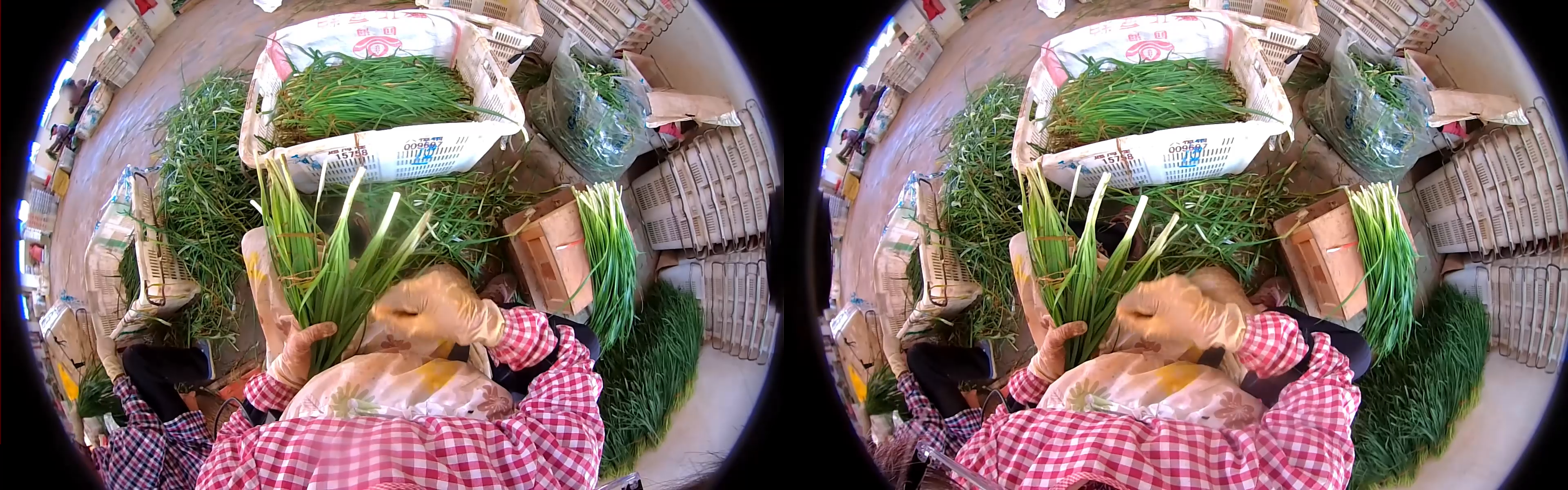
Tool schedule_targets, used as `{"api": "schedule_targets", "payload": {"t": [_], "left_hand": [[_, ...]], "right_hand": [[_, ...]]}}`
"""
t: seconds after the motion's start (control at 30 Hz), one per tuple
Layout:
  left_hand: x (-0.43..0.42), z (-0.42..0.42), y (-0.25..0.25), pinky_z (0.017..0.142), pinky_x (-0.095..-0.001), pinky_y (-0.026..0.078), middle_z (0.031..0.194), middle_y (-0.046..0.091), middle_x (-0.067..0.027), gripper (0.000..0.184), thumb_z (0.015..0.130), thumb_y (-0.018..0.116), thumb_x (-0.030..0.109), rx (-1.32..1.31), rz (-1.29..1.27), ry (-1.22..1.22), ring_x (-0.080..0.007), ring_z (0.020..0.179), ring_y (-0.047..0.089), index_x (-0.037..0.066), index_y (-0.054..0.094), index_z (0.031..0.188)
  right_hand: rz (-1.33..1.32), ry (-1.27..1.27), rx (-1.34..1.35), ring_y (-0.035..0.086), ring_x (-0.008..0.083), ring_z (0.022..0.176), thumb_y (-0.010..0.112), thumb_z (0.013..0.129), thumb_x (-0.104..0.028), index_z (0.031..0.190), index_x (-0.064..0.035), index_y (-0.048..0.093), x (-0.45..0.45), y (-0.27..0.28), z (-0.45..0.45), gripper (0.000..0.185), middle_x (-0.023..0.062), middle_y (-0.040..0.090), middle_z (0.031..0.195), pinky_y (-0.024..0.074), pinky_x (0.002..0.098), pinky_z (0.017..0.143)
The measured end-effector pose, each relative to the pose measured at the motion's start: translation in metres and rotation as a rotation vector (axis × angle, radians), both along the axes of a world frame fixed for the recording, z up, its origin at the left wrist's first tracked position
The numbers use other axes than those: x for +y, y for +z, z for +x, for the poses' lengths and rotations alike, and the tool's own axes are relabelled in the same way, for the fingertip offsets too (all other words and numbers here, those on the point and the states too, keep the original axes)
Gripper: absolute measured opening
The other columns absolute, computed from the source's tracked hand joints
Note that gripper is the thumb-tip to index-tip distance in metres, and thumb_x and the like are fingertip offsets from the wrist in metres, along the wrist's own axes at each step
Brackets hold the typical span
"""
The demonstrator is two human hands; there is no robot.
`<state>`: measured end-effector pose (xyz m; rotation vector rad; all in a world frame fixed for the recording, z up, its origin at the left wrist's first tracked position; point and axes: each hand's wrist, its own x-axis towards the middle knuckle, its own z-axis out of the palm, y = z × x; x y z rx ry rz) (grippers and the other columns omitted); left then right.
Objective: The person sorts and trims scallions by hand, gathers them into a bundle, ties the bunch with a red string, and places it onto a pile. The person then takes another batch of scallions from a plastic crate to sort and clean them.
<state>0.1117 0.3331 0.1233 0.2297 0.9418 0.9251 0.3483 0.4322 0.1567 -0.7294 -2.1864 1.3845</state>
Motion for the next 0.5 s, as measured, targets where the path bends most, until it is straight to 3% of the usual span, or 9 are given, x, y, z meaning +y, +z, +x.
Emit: {"api": "schedule_targets", "payload": {"t": [0.07,0.13,0.17,0.27,0.3,0.37,0.4,0.47,0.5], "left_hand": [[0.001,0.003,-0.001,0.091,-0.0346,0.047,0.114,0.059,-0.0122,0.052,0.073,0.059,-0.004,-0.002,0.017,0.011,-0.024,0.102,0.058,0.002,0.049,0.124],[0.001,0.007,-0.001,0.091,-0.0346,0.047,0.115,0.059,-0.0121,0.053,0.073,0.059,-0.004,0.01,0.06,0.042,-0.024,0.102,0.058,0.002,0.049,0.124],[0.001,0.007,-0.001,0.091,-0.0345,0.047,0.115,0.058,-0.0121,0.053,0.073,0.059,-0.004,0.021,0.084,0.059,-0.024,0.103,0.057,0.002,0.048,0.124],[0.0,0.006,-0.001,0.091,-0.0344,0.047,0.117,0.058,-0.0119,0.054,0.072,0.06,-0.005,0.071,0.163,0.098,-0.0241,0.104,0.057,0.002,0.048,0.125],[-0.001,0.005,-0.002,0.091,-0.0344,0.047,0.117,0.057,-0.0119,0.055,0.072,0.06,-0.005,0.091,0.188,0.11,-0.0241,0.104,0.057,0.002,0.047,0.125],[-0.003,0.004,-0.005,0.091,-0.0343,0.047,0.118,0.057,-0.0118,0.056,0.072,0.06,-0.005,0.122,0.231,0.129,-0.0242,0.105,0.056,0.002,0.047,0.126],[-0.003,0.004,-0.006,0.091,-0.0342,0.047,0.118,0.056,-0.0117,0.056,0.072,0.06,-0.005,0.129,0.243,0.134,-0.0242,0.105,0.056,0.003,0.047,0.126],[-0.001,0.004,-0.01,0.091,-0.0342,0.046,0.12,0.056,-0.0116,0.057,0.071,0.06,-0.005,0.12,0.248,0.134,-0.0242,0.107,0.055,0.003,0.046,0.127],[0.0,0.004,-0.012,0.092,-0.0343,0.046,0.121,0.055,-0.0114,0.059,0.071,0.06,-0.005,0.109,0.246,0.132,-0.0242,0.108,0.055,0.003,0.046,0.127]], "right_hand": [[-0.271,0.205,0.207,0.065,0.0176,0.065,0.066,0.08,-0.02,0.091,-0.0072,0.069,-0.01,0.008,0.0,0.017,0.0096,0.068,0.08,0.0521,0.0307,0.059],[-0.266,0.372,0.255,0.064,0.0148,0.065,0.067,0.08,-0.019,0.091,-0.0096,0.07,-0.012,0.03,0.007,0.015,0.0074,0.069,0.08,0.0514,0.0278,0.057],[-0.405,0.442,0.257,0.064,0.014,0.068,0.067,0.08,-0.02,0.09,-0.007,0.07,-0.009,0.049,0.015,0.017,0.0065,0.069,0.079,0.0507,0.0263,0.058],[-0.231,0.698,0.465,0.064,0.0149,0.07,0.069,0.078,-0.021,0.092,-0.0022,0.069,0.015,0.058,0.045,0.024,0.0059,0.069,0.076,0.0509,0.0263,0.062],[-0.531,0.579,0.498,0.061,0.0138,0.064,0.067,0.08,-0.018,0.095,-0.0024,0.068,0.015,0.048,0.057,0.022,0.0074,0.068,0.076,0.05,0.0278,0.058],[-0.658,0.141,0.016,0.06,0.0135,0.064,0.065,0.082,-0.021,0.099,-0.0009,0.066,0.025,0.022,0.064,0.026,0.0076,0.067,0.078,0.0494,0.0275,0.06],[-0.457,-0.171,-0.475,0.061,0.0144,0.071,0.065,0.082,-0.027,0.1,0.0008,0.065,0.034,0.015,0.06,0.033,0.0062,0.067,0.079,0.0497,0.0256,0.065],[-0.692,-0.225,-0.355,0.058,0.0116,0.067,0.061,0.085,-0.031,0.106,0.0015,0.062,0.041,-0.038,0.062,0.038,0.0051,0.064,0.077,0.0467,0.0239,0.06],[-0.829,-0.321,-0.192,0.051,0.0076,0.059,0.061,0.087,-0.028,0.108,0.0018,0.06,0.035,-0.039,0.06,0.037,0.0023,0.059,0.073,0.0412,0.0208,0.052]]}}
